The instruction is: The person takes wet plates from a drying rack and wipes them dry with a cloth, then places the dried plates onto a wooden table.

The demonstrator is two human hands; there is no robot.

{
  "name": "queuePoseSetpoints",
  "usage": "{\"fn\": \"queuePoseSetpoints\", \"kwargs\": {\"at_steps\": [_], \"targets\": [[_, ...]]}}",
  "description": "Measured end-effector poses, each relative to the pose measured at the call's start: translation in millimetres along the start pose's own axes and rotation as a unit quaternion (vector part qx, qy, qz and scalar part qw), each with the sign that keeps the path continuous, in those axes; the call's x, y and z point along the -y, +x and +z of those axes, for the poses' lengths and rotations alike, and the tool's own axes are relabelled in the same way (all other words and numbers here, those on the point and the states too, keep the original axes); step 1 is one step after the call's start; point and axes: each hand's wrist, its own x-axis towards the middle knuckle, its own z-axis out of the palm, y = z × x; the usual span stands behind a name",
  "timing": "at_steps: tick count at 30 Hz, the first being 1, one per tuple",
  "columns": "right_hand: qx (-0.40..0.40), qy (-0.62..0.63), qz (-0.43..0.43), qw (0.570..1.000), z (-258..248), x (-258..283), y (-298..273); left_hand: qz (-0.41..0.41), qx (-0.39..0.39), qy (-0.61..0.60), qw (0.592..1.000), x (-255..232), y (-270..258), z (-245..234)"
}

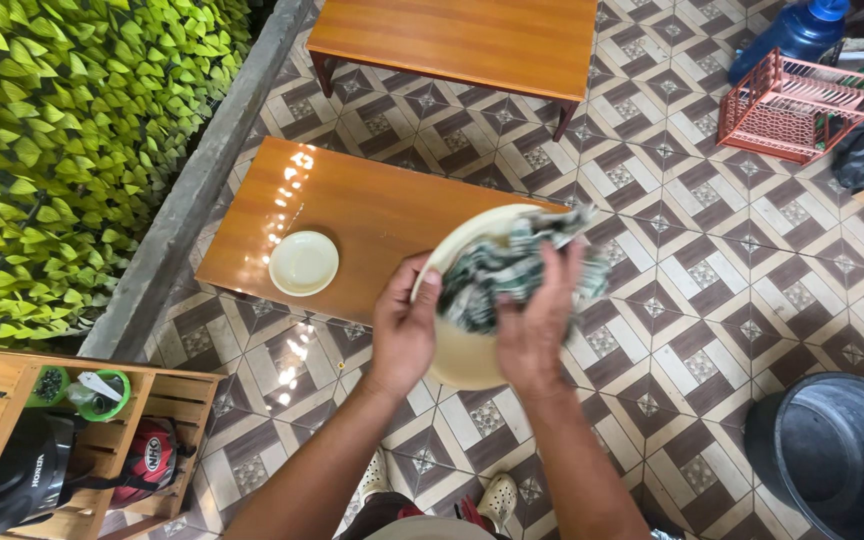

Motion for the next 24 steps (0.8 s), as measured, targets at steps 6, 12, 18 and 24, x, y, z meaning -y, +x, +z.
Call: {"fn": "queuePoseSetpoints", "kwargs": {"at_steps": [6,12,18,24], "targets": [[0.25,-0.003,-0.137,0.959,2.6,10.0,-25.3,-0.03,-0.048,-0.009,0.998,-1.5,9.7,-10.5],[0.19,-0.137,-0.172,0.957,-21.4,-13.6,5.5,-0.025,-0.036,-0.019,0.999,2.6,5.3,-18.6],[0.11,0.028,-0.073,0.991,20.3,8.9,-22.7,-0.003,-0.002,0.005,1.0,9.8,-4.0,-1.8],[0.282,-0.068,-0.185,0.939,-11.7,5.2,-15.8,-0.046,-0.08,-0.113,0.989,-1.3,20.6,-27.5]]}}
